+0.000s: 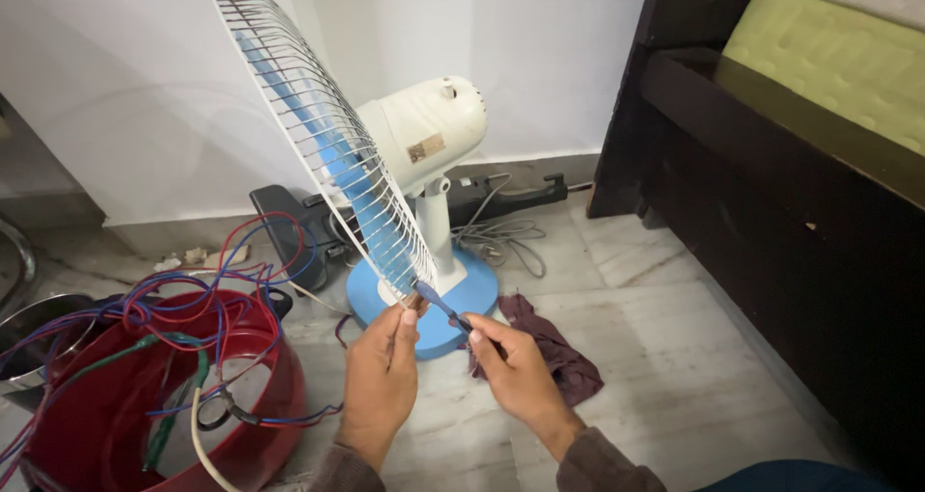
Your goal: The person cleans a standing electric fan using a toothbrush and a cloth. They scrub the fan's metal cage and blades with the toothbrush, then wipe the components with a cloth. The person also removes the front cage to clean the blades more thoroughly.
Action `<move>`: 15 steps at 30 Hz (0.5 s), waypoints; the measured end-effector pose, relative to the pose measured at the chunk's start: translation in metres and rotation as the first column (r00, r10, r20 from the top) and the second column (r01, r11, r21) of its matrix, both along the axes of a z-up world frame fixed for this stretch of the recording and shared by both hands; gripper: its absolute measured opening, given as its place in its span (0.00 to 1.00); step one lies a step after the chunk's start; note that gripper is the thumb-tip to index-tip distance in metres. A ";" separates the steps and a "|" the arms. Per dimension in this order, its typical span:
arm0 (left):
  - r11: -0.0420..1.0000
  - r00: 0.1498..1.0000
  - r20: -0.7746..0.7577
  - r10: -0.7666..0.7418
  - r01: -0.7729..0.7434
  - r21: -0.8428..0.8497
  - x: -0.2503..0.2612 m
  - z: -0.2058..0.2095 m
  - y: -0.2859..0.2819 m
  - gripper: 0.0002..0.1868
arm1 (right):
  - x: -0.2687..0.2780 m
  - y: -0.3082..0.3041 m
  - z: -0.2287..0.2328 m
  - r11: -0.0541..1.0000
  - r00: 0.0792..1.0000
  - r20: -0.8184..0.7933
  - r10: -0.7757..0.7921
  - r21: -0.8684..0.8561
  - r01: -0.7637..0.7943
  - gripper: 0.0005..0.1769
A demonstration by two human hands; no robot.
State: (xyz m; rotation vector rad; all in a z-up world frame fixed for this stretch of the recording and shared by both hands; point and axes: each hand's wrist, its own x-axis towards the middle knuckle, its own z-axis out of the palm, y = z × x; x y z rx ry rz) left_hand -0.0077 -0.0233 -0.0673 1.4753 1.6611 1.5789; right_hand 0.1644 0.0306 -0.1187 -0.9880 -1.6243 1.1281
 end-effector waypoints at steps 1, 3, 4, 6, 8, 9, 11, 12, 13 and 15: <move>1.000 1.000 -0.001 0.008 -0.008 -0.024 0.000 0.000 0.000 0.16 | 0.001 0.001 0.001 0.995 1.000 -0.015 0.017 0.096 -0.016 0.19; 0.999 0.999 -0.028 0.023 -0.024 -0.047 -0.001 0.001 0.000 0.16 | 0.001 0.003 0.000 0.959 0.998 -0.045 0.052 0.281 -0.038 0.18; 0.998 0.999 -0.040 0.028 -0.030 -0.060 0.000 0.001 0.000 0.16 | 0.001 0.003 0.001 0.974 0.997 -0.065 0.046 0.226 -0.030 0.18; 0.995 0.999 -0.027 -0.019 0.022 0.095 0.000 0.004 0.000 0.17 | 0.002 0.005 0.003 0.993 0.994 -0.101 0.035 0.113 -0.023 0.19; 0.988 0.999 -0.015 -0.038 0.040 0.150 0.000 0.006 -0.002 0.17 | 0.000 -0.002 0.006 0.998 0.998 -0.035 0.044 0.047 -0.043 0.20; 0.991 0.999 -0.008 -0.034 0.035 0.128 0.000 0.006 -0.004 0.17 | -0.001 -0.005 0.007 0.999 0.999 -0.002 0.052 0.013 -0.052 0.20; 0.997 1.000 -0.007 -0.017 0.018 0.074 -0.001 0.005 -0.003 0.17 | -0.003 -0.005 0.010 0.998 0.998 -0.015 0.055 -0.012 -0.055 0.19; 0.999 1.000 -0.015 0.000 0.001 0.042 -0.002 0.004 -0.002 0.16 | -0.003 -0.006 0.010 0.998 0.998 -0.021 0.056 -0.026 -0.057 0.19; 1.000 1.000 -0.023 0.017 -0.016 0.009 -0.002 0.003 -0.002 0.16 | -0.003 -0.005 0.010 0.999 0.998 -0.040 0.040 0.029 -0.039 0.19; 1.000 1.000 -0.002 -0.001 0.001 0.019 -0.002 0.000 -0.002 0.16 | -0.002 -0.004 0.012 0.991 0.997 -0.077 0.020 0.134 -0.009 0.19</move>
